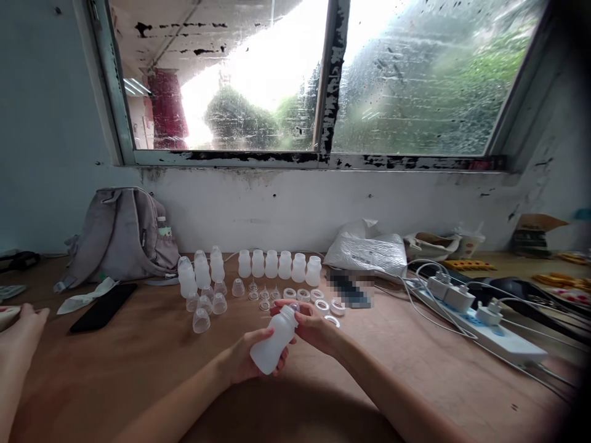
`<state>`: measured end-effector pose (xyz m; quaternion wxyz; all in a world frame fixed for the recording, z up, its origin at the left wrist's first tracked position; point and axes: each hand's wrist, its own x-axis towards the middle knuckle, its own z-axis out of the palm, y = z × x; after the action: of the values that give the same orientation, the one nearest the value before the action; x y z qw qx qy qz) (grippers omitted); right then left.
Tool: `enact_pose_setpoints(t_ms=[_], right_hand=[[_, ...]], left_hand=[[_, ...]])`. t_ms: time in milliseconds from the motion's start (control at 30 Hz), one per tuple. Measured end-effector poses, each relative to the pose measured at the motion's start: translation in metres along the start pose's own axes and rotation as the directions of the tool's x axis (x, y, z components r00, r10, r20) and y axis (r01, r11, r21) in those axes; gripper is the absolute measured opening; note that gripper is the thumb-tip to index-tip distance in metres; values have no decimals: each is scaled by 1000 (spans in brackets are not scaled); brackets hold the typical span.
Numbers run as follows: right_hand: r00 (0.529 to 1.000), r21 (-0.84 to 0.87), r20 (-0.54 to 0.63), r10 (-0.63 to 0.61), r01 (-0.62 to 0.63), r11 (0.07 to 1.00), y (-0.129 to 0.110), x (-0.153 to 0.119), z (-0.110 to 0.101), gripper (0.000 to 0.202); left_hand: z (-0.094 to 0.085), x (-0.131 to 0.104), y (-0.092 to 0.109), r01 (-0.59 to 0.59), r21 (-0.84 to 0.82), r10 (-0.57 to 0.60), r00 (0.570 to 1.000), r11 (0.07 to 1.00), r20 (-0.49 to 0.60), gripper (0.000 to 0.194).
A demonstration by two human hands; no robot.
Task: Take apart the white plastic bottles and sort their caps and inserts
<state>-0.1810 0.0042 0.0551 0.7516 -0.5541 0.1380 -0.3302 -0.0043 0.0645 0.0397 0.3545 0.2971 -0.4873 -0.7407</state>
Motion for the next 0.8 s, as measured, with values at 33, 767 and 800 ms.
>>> enact_pose_setpoints(t_ms=[33,767,800], right_hand=[[999,24,30,14,-15,1000,-1,-1,0,50],[984,-323,-157,-79,24,946,18,3,10,52],[987,-342,-144,-70,16,940,23,4,10,55]], left_hand=[[1,-2,1,8,-18,-8,1000,1000,3,40],[-6,25,-20,-321,611,586,753,724,-299,46],[-9,28,-21,-319,592,570,765,741,-301,48]])
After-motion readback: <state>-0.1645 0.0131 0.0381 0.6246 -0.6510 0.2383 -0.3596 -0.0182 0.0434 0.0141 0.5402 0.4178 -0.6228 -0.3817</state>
